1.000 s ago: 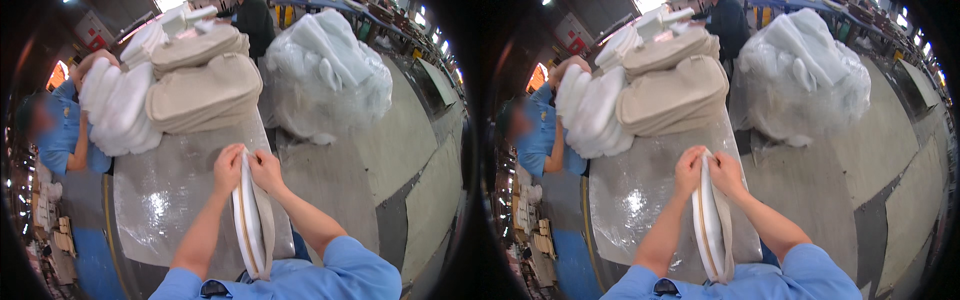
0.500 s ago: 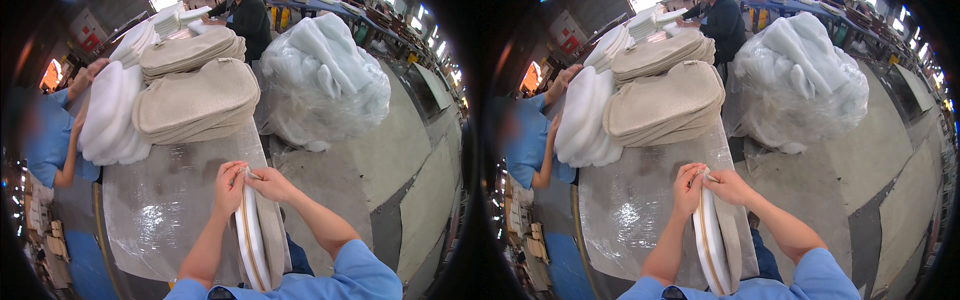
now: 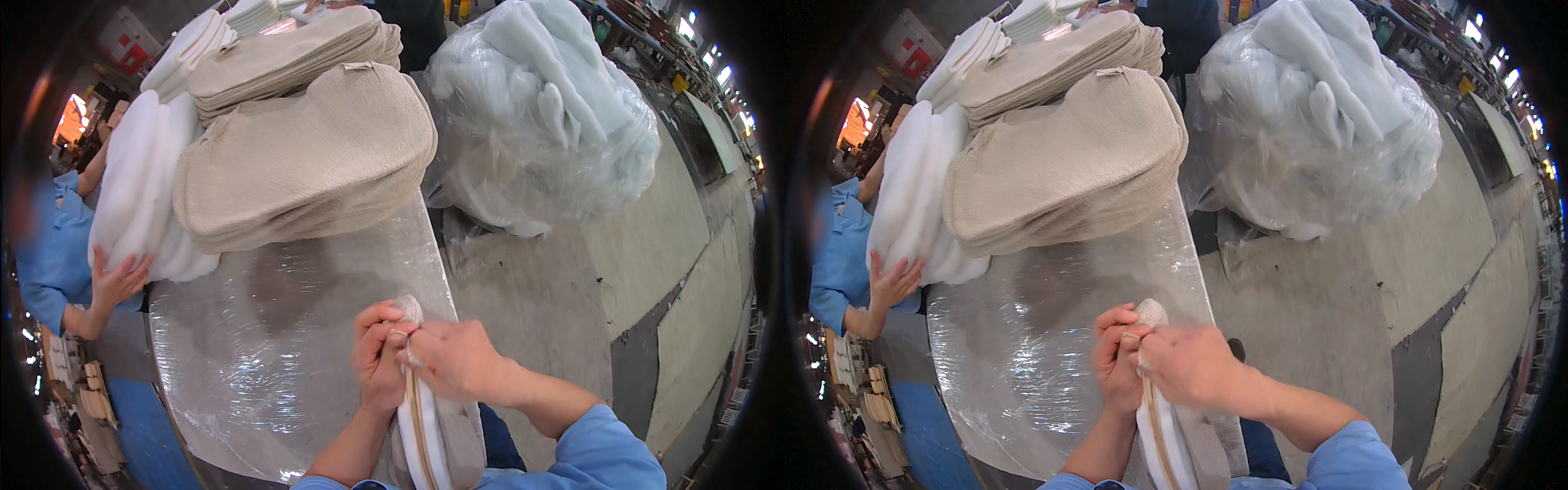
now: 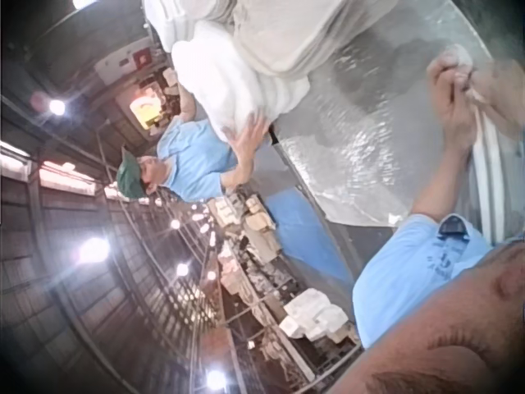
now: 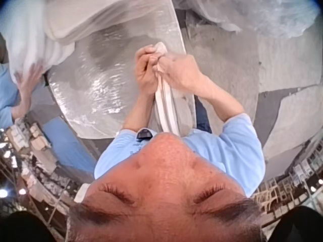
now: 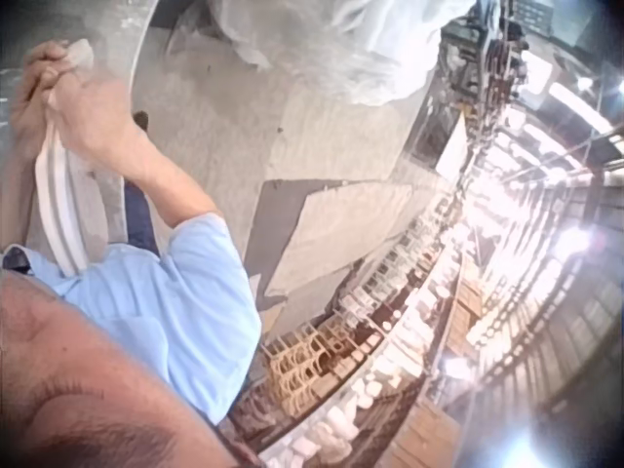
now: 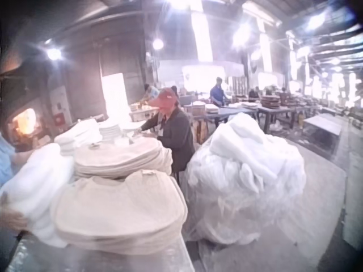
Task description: The person inserts white foam inserts into beige fabric covers and places the finished cushions on a stack. The person handles foam inserts and fabric covers one at a time, aligning and tucking the foam into the covers.
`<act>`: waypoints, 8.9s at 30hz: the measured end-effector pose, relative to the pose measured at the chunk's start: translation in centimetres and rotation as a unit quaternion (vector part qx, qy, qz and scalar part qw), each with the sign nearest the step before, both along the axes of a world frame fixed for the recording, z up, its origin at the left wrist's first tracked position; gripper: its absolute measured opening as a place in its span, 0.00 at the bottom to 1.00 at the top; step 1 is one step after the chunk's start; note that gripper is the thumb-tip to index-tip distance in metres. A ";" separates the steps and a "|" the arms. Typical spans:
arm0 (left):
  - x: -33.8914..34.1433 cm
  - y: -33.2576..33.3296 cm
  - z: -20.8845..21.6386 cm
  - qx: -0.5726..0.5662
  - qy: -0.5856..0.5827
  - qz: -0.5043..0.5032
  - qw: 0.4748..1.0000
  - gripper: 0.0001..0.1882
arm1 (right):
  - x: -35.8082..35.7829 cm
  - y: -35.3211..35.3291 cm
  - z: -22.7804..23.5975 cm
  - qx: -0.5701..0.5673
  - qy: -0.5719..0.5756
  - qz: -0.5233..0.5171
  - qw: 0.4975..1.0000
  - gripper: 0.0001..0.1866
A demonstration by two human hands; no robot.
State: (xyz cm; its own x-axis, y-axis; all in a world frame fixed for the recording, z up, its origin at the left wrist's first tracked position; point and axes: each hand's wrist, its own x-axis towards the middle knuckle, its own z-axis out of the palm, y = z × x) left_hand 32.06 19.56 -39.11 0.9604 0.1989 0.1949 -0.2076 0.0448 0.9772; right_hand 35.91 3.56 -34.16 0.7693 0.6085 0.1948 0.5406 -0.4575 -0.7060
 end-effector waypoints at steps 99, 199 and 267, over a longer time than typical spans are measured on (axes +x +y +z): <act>-1.2 2.7 0.8 0.093 -0.037 0.051 0.994 0.08 | 3.6 5.9 -4.5 0.369 0.336 -0.036 0.866 0.21; -16.3 -12.4 -5.0 0.419 0.153 -0.131 0.885 0.19 | -27.7 -7.9 -16.3 0.710 0.443 -0.443 0.321 0.20; -14.4 -16.0 -8.3 0.545 0.203 -0.149 0.800 0.22 | -27.0 -11.1 -28.1 0.380 0.424 -0.629 0.529 0.24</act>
